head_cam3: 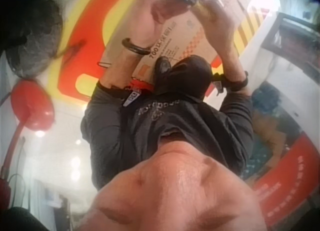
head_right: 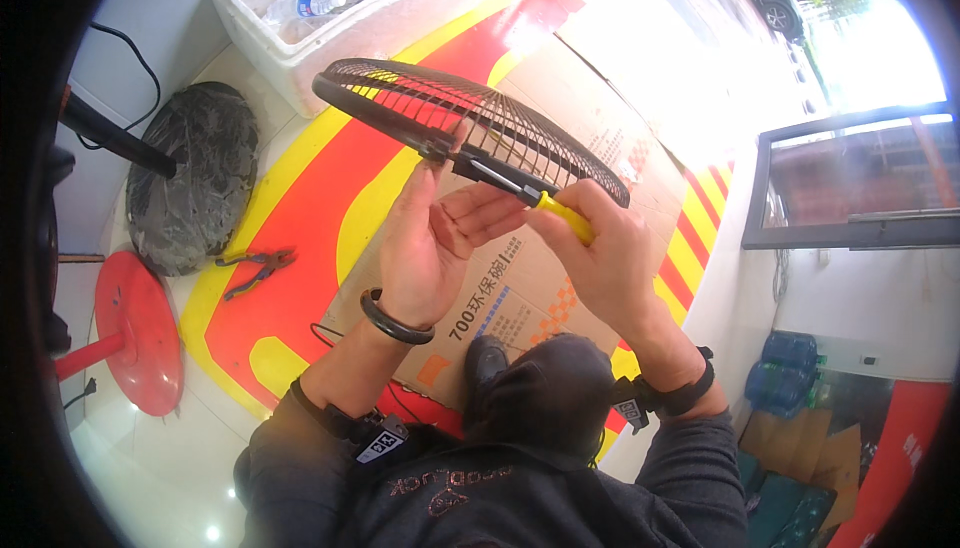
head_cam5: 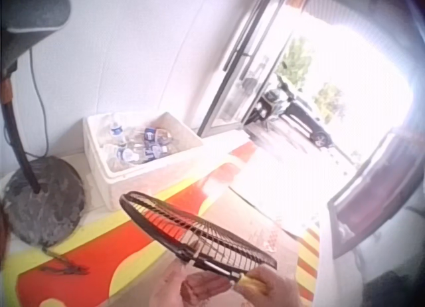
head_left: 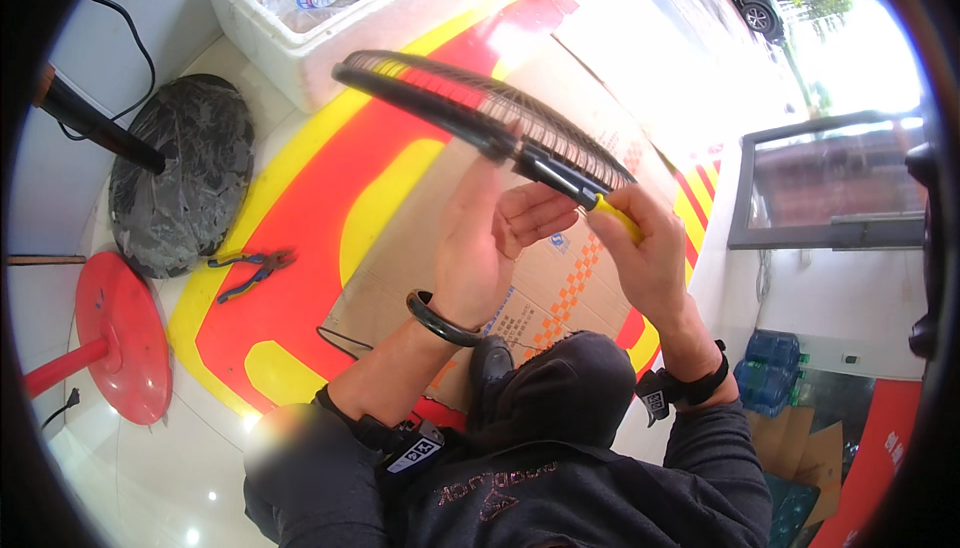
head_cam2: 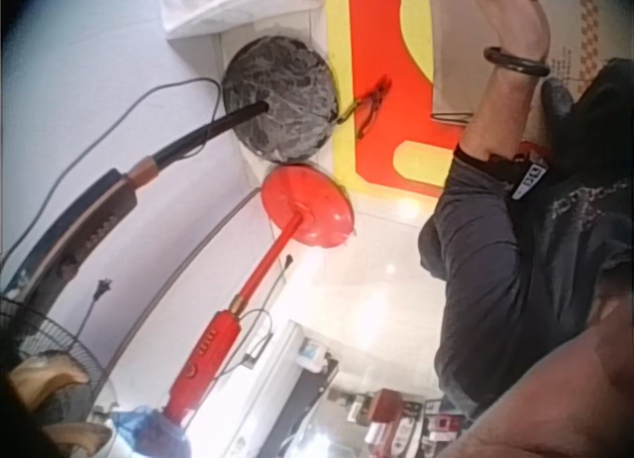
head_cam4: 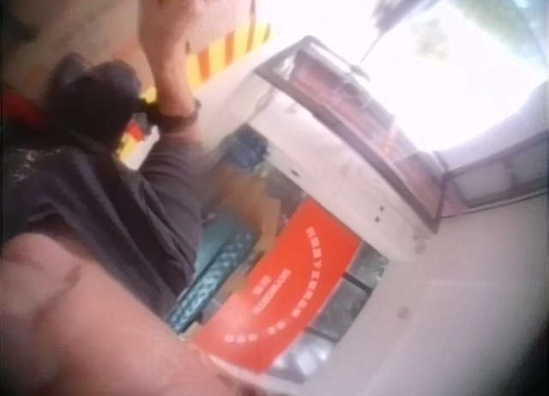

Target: The person uses a screwdriver and pliers to remove the front grille of a standing fan. They unscrew fasteners around the grille, detach it, and set it aside.

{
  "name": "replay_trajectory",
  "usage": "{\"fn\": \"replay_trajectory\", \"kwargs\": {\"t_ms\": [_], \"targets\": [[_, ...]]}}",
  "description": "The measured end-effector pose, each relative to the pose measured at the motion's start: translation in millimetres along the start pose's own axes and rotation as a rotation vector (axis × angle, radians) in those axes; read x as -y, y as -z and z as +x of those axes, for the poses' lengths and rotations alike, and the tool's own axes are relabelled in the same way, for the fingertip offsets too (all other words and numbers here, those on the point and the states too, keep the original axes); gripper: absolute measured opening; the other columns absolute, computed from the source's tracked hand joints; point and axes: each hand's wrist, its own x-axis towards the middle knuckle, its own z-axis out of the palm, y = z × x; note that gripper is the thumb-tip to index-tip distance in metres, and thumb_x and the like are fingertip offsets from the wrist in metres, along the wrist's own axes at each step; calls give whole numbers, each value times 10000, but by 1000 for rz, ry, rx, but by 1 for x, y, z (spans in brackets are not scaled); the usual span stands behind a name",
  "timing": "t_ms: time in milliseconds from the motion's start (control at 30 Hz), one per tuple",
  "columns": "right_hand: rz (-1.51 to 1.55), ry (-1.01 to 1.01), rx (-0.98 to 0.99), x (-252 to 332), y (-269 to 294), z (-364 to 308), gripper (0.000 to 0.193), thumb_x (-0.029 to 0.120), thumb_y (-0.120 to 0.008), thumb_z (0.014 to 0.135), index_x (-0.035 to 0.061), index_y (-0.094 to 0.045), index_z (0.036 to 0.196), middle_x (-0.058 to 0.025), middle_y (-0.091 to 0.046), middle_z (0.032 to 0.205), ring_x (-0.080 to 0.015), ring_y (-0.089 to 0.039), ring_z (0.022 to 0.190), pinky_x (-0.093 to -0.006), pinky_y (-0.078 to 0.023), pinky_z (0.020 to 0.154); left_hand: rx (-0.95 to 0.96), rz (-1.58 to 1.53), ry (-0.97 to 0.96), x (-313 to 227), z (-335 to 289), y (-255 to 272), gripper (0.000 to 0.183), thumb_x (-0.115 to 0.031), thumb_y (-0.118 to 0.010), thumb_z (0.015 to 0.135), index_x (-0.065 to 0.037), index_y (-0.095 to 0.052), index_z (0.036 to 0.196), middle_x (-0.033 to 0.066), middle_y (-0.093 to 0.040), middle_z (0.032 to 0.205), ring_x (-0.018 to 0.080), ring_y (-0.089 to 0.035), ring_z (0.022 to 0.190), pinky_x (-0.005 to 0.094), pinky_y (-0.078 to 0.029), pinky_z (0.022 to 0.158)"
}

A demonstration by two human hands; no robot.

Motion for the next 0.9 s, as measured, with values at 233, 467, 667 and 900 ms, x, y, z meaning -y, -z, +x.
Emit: {"fn": "replay_trajectory", "kwargs": {"t_ms": [233,467,667,900], "targets": [[37,111,10,6,11,-1,119,-12,-693,810,2,-618,902,-85,-583,747,-195,-569,639,-284,-445,558,-53,-19,27,1,-2,-5,550,-475,-289,1031,-155,-319,1478,222,-643,1149,278,-666,1011,402,-508,942],[1,347,-232,2,-7,4,207,-41,-752,750,1,-616,900,-109,-580,823,-202,-598,686,-296,-479,576,-82,-22,27,1,-2,-8,583,-506,-268,1027,-133,-321,1473,233,-642,1152,286,-661,1028,402,-502,955],[-70,124,-65,2,0,1,147,53,-734,809,14,-609,875,-82,-565,662,-173,-533,547,-288,-444,533,-2,-114,61,1,2,0,647,-560,-182,1013,-124,-327,1468,266,-616,1192,351,-623,1104,467,-449,1021],[164,154,-11,4,3,3,136,34,-714,818,-9,-610,894,-97,-559,724,-185,-549,611,-299,-450,560,-10,-75,57,-5,0,1,690,-599,-159,996,-116,-345,1452,300,-570,1246,396,-582,1158,501,-423,1043]]}}
